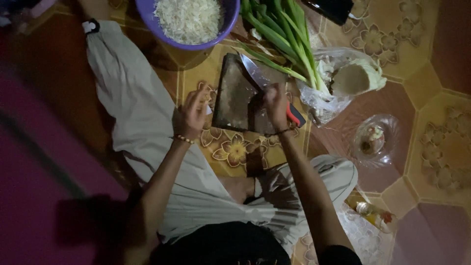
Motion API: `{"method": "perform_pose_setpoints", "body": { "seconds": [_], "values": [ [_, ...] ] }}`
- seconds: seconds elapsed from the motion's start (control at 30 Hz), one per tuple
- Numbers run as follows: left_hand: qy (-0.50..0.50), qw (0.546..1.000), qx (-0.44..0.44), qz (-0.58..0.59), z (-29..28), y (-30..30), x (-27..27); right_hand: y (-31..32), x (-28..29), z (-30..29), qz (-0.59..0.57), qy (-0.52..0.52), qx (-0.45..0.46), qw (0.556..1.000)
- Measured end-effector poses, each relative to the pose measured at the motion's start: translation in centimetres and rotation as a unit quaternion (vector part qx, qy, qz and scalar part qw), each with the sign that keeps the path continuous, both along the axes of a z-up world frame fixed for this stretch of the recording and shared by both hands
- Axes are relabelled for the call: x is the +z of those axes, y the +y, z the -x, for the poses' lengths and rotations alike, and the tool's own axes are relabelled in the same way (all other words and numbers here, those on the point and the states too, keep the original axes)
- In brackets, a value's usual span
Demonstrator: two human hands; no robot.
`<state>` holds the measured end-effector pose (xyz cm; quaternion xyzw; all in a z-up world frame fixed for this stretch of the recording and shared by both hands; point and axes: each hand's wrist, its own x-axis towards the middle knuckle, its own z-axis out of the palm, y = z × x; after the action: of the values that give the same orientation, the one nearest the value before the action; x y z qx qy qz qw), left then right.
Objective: A person is sitting on the floor and using a knife to finely shred cabbage on a wooden cutting board, then transferring the shredded cabbage into a purple bowl.
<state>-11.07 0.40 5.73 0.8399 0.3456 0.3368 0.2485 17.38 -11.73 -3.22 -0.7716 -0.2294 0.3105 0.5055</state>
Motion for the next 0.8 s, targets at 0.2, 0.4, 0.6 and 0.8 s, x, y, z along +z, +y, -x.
{"method": "perform_pose_setpoints", "body": {
  "seconds": [0.2, 0.4, 0.6, 0.8],
  "values": [
    [-0.013, 0.994, 0.106, -0.013, 0.7, -0.4, -6.6, 3.7, 6.7, -1.3, -0.101, 0.218, -0.086, 0.967],
    [-0.095, 0.987, -0.001, 0.133, 0.4, -2.6, -5.5, 15.7, 13.0, -4.2, -0.157, 0.303, -0.088, 0.936],
    [-0.016, 0.990, -0.103, 0.096, -1.0, -2.9, -14.7, 30.4, 17.2, -0.3, -0.286, -0.223, 0.031, 0.931],
    [-0.050, 0.979, -0.161, 0.118, -0.3, -1.5, -7.0, 38.2, -0.5, -0.3, 0.117, -0.496, 0.434, 0.743]
  ]
}}
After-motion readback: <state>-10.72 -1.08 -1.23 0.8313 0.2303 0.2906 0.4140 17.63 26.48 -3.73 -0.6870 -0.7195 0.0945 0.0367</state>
